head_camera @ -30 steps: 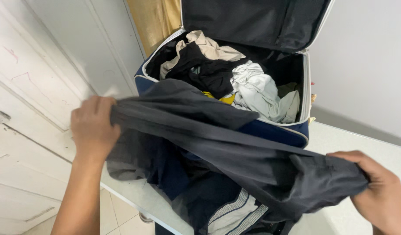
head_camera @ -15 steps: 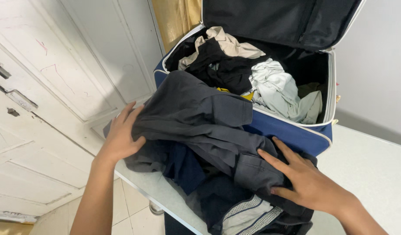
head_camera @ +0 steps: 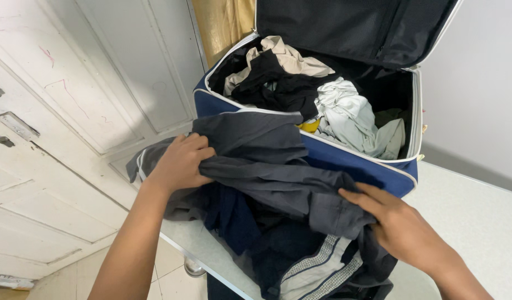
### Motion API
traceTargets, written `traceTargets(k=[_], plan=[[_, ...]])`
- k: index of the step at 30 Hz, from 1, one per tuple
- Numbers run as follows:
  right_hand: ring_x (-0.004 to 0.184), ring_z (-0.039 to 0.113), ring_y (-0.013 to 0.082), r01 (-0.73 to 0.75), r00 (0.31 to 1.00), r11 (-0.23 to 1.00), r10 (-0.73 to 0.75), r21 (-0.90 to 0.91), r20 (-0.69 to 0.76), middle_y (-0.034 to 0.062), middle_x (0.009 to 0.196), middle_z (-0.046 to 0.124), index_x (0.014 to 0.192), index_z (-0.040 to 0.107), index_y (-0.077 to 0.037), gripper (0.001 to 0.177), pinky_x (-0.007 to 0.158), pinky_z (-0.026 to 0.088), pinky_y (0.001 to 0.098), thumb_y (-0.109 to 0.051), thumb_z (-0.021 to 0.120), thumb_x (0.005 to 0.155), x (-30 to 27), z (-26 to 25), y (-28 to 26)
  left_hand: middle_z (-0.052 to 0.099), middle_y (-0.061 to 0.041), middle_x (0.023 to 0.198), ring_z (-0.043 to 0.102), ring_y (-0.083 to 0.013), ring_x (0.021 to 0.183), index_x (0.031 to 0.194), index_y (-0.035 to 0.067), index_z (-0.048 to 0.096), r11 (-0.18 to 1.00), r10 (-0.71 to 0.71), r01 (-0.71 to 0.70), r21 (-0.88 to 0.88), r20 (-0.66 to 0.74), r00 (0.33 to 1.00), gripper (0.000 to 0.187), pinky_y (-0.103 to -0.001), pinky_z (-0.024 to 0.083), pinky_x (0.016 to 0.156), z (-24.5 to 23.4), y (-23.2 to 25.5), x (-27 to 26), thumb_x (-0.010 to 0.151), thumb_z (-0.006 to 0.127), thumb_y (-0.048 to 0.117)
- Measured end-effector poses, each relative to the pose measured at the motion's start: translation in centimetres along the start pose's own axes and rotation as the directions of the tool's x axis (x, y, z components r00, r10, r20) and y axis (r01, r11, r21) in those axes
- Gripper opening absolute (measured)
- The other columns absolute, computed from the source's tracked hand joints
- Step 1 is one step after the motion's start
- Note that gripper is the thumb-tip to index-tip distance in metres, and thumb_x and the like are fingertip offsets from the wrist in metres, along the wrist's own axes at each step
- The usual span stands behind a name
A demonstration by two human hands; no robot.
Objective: The person unloads clothes from a suitcase, handling items one at a time and placing them in a pile on a nearby surface.
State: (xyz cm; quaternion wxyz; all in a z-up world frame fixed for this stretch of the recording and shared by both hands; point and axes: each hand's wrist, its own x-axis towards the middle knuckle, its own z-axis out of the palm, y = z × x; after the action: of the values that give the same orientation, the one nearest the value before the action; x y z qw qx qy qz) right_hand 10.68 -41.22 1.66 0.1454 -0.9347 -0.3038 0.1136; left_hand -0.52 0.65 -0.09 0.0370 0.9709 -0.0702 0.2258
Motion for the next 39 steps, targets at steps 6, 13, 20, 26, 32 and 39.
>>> traceTargets(k=[6,13,20,26,32,39], plan=[[0.128,0.046,0.0353,0.369,0.562,0.909,-0.385,-0.195,-0.732,0.016,0.143,0.051,0.131,0.061,-0.019,0.067,0.103,0.044,0.0512,0.002,0.074,0.069,0.2,2.1,0.2,0.06,-0.012,0.143,0.055,-0.0348,0.135,0.1,0.008,0.058,0.991,-0.012,0.078,0.108,-0.513,0.859,0.041,-0.053,0.04,0.112,1.8,-0.3,-2.0,0.07,0.084,0.021],[0.157,0.003,0.0428,0.355,0.911,0.935,-0.341,-0.021,0.23,0.0142,0.171,0.008,0.164,0.026,-0.03,0.101,0.12,0.011,0.0594,-0.046,0.08,0.08,1.5,2.9,0.0,0.053,-0.012,0.146,0.046,-0.0327,0.14,0.146,0.016,0.046,0.863,-0.343,0.458,-0.212,0.419,0.841,0.088,-0.054,0.022,0.121,0.9,-1.9,-3.9,0.067,0.085,0.026],[0.156,0.011,0.0395,0.402,0.911,0.913,-0.406,-0.073,-0.066,0.0119,0.171,0.017,0.158,0.039,-0.036,0.089,0.118,0.012,0.0648,-0.059,0.072,0.078,1.6,4.1,-0.1,0.036,-0.014,0.168,0.029,-0.0391,0.157,0.152,0.019,0.049,0.853,-0.155,0.104,-0.511,-0.059,0.986,0.068,-0.061,0.022,0.126,0.5,0.1,-2.5,0.095,0.057,0.056],[0.149,0.021,0.0443,0.454,0.878,0.871,-0.473,-0.188,-0.069,0.0164,0.166,0.021,0.156,0.04,-0.033,0.095,0.111,0.017,0.0663,-0.064,0.073,0.073,2.3,7.4,0.0,0.039,-0.011,0.157,0.03,-0.041,0.146,0.147,0.026,0.053,0.894,-0.431,0.445,-0.044,0.181,0.884,0.077,-0.082,0.006,0.109,7.0,2.9,0.3,0.084,0.057,0.069],[0.147,0.025,0.0452,0.486,0.837,0.851,-0.519,-0.2,-0.174,0.0206,0.163,0.026,0.156,0.041,-0.027,0.092,0.108,0.02,0.0665,-0.064,0.07,0.076,2.4,8.9,1.0,0.054,-0.013,0.144,0.044,-0.0405,0.138,0.133,0.02,0.066,0.888,-0.457,0.459,0.018,0.144,0.878,0.074,-0.083,0.009,0.108,9.7,2.6,0.2,0.082,0.057,0.072],[0.147,0.021,0.0465,0.46,0.806,0.844,-0.528,-0.277,-0.269,0.0242,0.162,0.023,0.153,0.04,-0.02,0.093,0.104,0.016,0.0705,-0.063,0.062,0.075,1.9,11.2,0.8,0.053,-0.017,0.144,0.044,-0.0409,0.136,0.139,0.017,0.061,0.917,-0.397,0.396,0.051,0.022,0.918,0.074,-0.082,0.011,0.109,11.4,3.0,-1.1,0.088,0.053,0.07]])
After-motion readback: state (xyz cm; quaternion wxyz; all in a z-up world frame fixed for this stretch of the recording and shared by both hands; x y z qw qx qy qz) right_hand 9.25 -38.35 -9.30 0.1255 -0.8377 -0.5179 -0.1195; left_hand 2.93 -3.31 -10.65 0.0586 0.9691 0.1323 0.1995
